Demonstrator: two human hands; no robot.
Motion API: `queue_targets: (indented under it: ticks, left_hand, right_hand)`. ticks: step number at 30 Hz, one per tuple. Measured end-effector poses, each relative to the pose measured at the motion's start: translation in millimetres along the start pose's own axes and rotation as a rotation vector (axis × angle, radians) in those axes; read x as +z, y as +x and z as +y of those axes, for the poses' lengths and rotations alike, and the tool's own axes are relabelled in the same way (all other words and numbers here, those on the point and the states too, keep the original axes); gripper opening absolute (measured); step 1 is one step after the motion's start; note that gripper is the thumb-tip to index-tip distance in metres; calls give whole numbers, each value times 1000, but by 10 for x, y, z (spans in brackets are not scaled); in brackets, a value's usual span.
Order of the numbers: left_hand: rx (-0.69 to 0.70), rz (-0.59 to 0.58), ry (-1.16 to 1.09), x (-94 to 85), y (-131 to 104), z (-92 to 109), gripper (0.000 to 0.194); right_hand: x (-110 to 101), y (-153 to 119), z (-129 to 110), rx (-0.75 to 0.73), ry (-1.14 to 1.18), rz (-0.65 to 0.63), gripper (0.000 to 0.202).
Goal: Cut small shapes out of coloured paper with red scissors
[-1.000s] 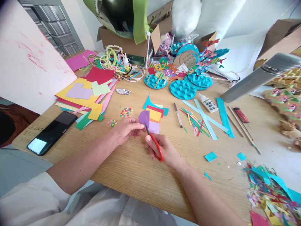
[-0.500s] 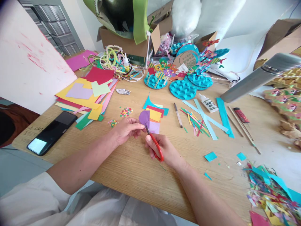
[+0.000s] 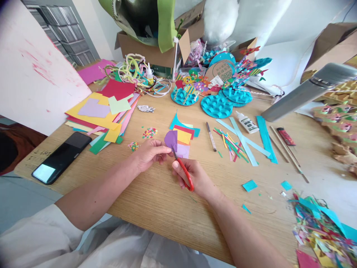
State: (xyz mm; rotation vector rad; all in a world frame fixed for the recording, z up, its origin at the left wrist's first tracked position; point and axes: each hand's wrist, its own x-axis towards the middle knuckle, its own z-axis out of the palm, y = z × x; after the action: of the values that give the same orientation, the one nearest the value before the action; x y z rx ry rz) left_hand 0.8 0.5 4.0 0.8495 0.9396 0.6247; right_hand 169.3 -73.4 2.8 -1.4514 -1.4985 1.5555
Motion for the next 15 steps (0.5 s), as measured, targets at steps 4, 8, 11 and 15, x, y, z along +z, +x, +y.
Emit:
queue_targets:
  ticks: [4, 8, 11, 15]
  left_hand:
    - [13, -16, -8, -7, -3, -5, 11]
    - [27, -4, -23, -5, -5, 1, 10]
    - [22, 10, -16, 5, -10, 18, 10]
    - [18, 15, -9, 12, -13, 29, 9]
  right_hand:
    - [0, 3, -4, -1, 6, -1, 56]
    - [-2, 3, -2, 6, 1, -2, 56]
    - [1, 0, -6, 6, 0, -1, 56]
    - [14, -10, -40, 32, 30, -11, 59]
